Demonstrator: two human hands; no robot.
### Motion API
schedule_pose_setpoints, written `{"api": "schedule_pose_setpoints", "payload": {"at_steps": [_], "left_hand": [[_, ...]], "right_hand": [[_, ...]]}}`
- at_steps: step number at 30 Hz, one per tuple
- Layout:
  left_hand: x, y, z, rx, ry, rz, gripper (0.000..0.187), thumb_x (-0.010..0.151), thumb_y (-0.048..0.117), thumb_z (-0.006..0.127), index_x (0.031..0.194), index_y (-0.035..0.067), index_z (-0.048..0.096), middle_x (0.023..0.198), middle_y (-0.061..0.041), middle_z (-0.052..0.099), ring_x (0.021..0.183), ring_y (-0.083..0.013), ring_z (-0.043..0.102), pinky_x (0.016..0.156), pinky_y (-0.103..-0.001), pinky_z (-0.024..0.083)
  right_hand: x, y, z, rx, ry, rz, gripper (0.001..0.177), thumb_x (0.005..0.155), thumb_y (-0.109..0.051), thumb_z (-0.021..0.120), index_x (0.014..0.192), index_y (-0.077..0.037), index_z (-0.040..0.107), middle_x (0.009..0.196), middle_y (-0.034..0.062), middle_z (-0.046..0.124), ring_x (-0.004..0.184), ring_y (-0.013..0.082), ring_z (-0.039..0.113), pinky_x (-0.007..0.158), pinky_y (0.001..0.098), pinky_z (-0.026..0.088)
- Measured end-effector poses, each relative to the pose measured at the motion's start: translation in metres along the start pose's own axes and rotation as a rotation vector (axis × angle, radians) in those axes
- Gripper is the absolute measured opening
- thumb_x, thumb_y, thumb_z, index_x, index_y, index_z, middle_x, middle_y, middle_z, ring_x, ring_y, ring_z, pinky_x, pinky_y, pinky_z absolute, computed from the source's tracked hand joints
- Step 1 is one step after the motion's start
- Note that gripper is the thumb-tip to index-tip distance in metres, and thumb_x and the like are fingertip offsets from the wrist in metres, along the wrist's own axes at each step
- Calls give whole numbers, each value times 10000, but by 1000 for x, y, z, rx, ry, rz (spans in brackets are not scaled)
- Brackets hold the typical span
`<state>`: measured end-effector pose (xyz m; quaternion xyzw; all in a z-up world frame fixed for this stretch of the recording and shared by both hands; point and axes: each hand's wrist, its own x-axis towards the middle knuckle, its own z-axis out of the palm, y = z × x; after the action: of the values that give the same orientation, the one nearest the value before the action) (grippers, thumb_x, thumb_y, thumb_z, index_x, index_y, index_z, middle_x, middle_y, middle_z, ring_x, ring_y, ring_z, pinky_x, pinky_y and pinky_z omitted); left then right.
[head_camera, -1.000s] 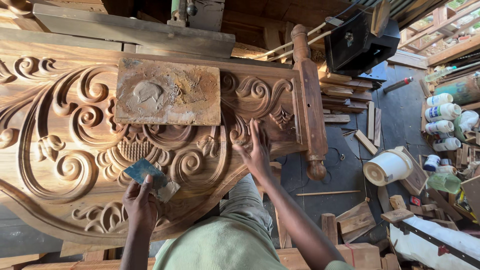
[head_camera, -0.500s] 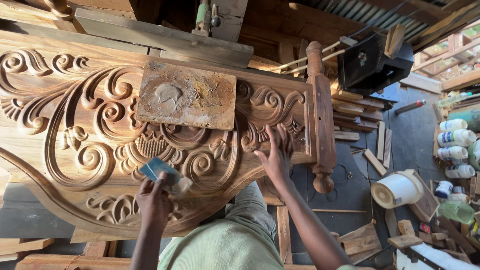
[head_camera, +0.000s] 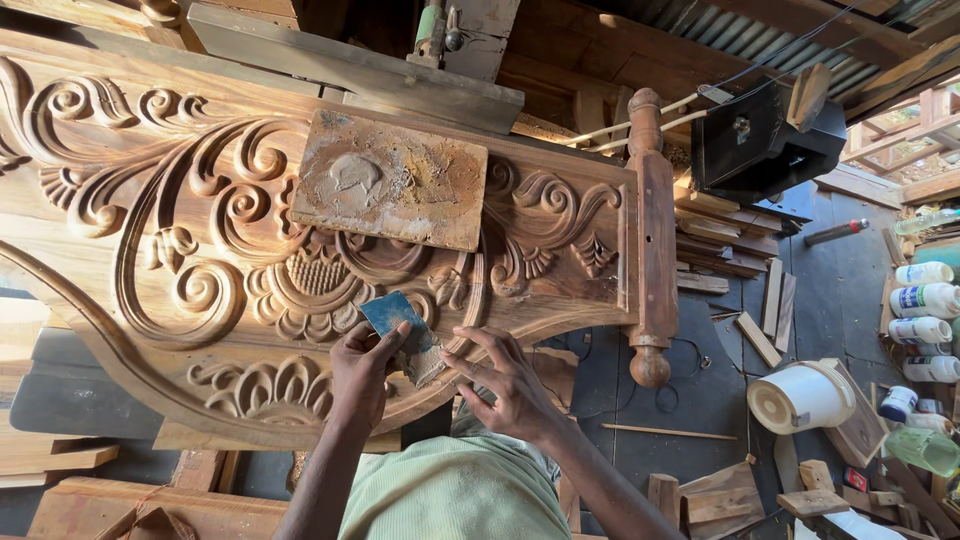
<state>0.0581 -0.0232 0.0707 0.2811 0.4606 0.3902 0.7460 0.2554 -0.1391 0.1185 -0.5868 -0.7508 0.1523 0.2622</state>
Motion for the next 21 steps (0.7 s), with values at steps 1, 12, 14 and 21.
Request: {"api": "schedule_pose_setpoints", "payload": {"at_steps": [1, 12, 14, 21], "left_hand": [[-2, 2, 1, -2, -7, 3, 176, 866, 113, 805, 987, 1, 743, 864, -54, 759, 685, -71, 656, 598, -224, 498], [-10, -24, -36, 309, 141, 161, 252, 937, 248, 787, 931, 6, 715, 813, -87, 696, 641, -140, 585, 548, -284, 489], [3, -29, -54, 144, 272, 344, 279, 906, 261, 782, 1034, 30, 690, 913, -59, 733, 779, -132, 707, 720, -301, 629], [36, -51, -108, 310, 401, 857, 358, 1071, 214, 699, 1299, -12, 541, 1101, -148, 692, 868, -193, 711, 728, -301, 646]], "right_hand": [[0, -2, -1, -3, -15, -4, 602, 850, -158, 806, 1423, -243, 643, 1554, 90, 427, 1390, 292, 468, 1205, 466, 395], [-43, 17, 33, 366, 181, 123, 455, 811, 87, 579, 1130, -203, 726, 1508, 100, 542, 1353, 274, 582, 1020, 388, 490], [-41, 40, 41, 424, 220, 343, 466, 841, 131, 519, 1129, -154, 749, 1441, 97, 577, 1160, 193, 700, 546, 223, 605], [0, 148, 18, -185, -143, 366, 519, 919, 137, 526, 1344, -122, 671, 1366, 76, 622, 829, 165, 712, 544, 219, 615]]}}
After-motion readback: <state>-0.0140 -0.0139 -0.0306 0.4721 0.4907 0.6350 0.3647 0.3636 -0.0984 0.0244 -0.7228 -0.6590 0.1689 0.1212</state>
